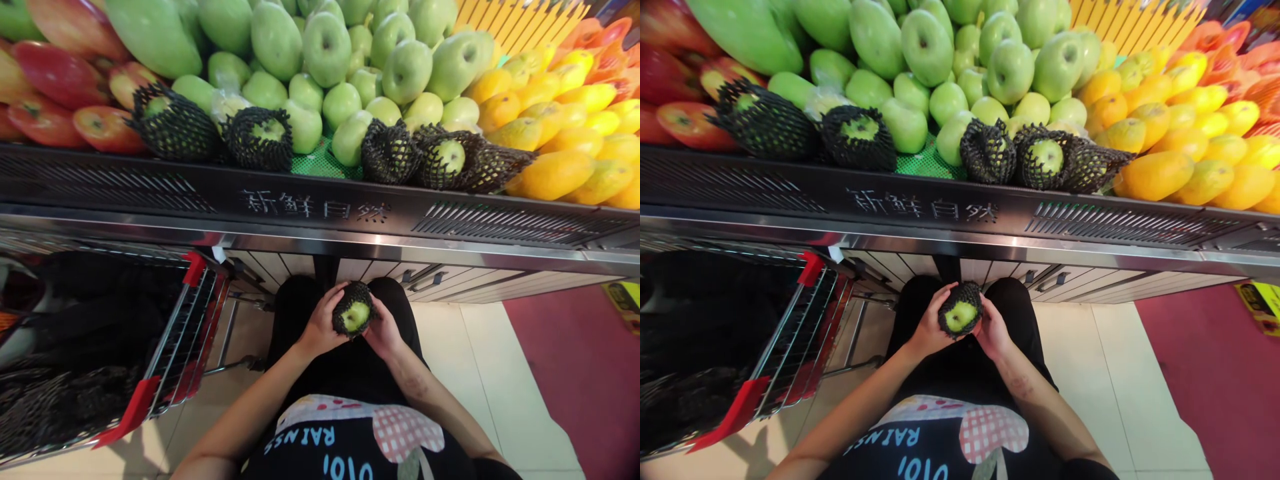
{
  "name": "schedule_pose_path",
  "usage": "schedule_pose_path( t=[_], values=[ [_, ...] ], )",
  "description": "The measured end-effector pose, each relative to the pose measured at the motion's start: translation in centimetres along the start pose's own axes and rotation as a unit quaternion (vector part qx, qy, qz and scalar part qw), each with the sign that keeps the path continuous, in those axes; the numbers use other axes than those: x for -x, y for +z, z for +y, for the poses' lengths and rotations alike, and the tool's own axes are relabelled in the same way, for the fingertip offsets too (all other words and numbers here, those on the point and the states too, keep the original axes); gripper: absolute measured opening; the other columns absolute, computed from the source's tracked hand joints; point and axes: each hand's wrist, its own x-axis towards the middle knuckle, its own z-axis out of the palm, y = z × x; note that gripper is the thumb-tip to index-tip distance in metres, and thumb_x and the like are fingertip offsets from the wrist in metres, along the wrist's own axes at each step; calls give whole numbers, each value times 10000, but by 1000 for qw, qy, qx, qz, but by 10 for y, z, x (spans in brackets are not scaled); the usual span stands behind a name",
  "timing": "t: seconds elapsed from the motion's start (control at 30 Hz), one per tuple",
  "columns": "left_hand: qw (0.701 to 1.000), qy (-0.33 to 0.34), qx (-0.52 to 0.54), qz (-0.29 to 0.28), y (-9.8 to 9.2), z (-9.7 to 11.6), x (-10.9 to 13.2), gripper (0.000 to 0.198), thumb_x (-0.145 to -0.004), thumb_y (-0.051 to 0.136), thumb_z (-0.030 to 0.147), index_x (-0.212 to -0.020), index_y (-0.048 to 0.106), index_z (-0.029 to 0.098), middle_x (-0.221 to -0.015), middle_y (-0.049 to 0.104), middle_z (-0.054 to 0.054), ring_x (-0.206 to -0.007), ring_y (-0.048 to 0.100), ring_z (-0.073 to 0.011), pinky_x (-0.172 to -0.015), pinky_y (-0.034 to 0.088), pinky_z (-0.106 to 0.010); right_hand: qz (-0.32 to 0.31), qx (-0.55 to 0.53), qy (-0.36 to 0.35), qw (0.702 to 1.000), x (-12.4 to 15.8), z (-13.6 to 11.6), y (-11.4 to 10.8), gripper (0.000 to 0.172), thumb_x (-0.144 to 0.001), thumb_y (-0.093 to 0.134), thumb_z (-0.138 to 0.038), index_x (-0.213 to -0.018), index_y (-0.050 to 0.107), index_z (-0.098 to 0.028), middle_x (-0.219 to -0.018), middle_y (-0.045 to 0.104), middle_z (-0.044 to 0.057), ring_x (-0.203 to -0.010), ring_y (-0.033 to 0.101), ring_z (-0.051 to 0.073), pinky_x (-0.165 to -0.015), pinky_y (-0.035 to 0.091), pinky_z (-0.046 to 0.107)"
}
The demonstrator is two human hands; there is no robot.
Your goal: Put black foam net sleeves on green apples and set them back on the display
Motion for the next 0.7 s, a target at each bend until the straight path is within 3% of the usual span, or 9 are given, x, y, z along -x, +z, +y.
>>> schedule_pose_path(
  t=[0.13, 0.2, 0.27, 0.37, 0.43, 0.57, 0.63, 0.7],
  values=[
    [999, -23, -41, 1, -4, 4, -1, 973, -743, 802, 307, -1529, 229, 263, -1441, 473, -201, -1350, 491, -334, -1073, 480, -550, -53, 53, 7, 997, 10, -4, 7, 579, -563, 861, -599, -977, 737, -213, -929, 780, 42, -892, 719, 242, -823, 572, 376],
    [998, -26, -62, -18, -7, 5, -4, 937, -777, 770, 324, -1535, 223, 260, -1431, 499, -201, -1329, 519, -337, -1055, 495, -544, -44, 87, -23, 995, 14, -4, 12, 549, -495, 937, -443, -953, 738, -214, -910, 775, 26, -819, 709, 210, -788, 562, 331],
    [997, -29, -59, -38, -11, 4, -6, 1002, -779, 775, 401, -1555, 163, 237, -1428, 515, -215, -1319, 535, -343, -1052, 496, -548, -32, 100, -33, 994, 17, -4, 16, 455, -527, 931, -308, -928, 741, -206, -881, 768, 17, -776, 693, 182, -759, 547, 296],
    [999, -7, -22, -29, -25, -2, -10, 1081, -700, 785, 601, -1522, 210, 196, -1458, 473, -254, -1342, 507, -371, -1051, 485, -571, -18, 86, -31, 996, 18, -4, 19, 350, -586, 886, -338, -882, 743, -219, -823, 755, -6, -711, 665, 158, -686, 527, 271],
    [999, 21, -26, -3, -35, -5, -12, 881, -730, 737, 636, -1402, 369, 201, -1463, 451, -245, -1344, 490, -373, -1021, 498, -568, -12, 75, -30, 997, 18, -5, 19, 341, -594, 877, -385, -867, 744, -229, -794, 747, -19, -681, 650, 147, -652, 513, 263],
    [991, 51, -121, -30, -48, -2, -16, 280, -908, 621, 401, -1095, 544, 207, -1385, 521, -184, -1274, 517, -315, -996, 510, -518, -8, 63, -17, 998, 17, -4, 18, 363, -584, 883, -404, -869, 753, -220, -812, 757, -15, -723, 668, 155, -682, 520, 268],
    [986, 63, -151, -30, -49, 1, -16, 106, -925, 597, 270, -1001, 558, 207, -1336, 561, -156, -1240, 528, -286, -996, 513, -488, -6, 56, -13, 998, 17, -4, 19, 361, -606, 863, -415, -886, 753, -215, -851, 771, -4, -801, 691, 178, -759, 535, 293],
    [983, 65, -169, -22, -47, 2, -14, 59, -915, 589, 183, -955, 559, 215, -1304, 580, -132, -1217, 536, -267, -981, 523, -459, -9, 34, -13, 999, 16, -4, 20, 355, -649, 823, -420, -932, 749, -218, -908, 783, 9, -924, 701, 214, -877, 533, 341]
  ],
)
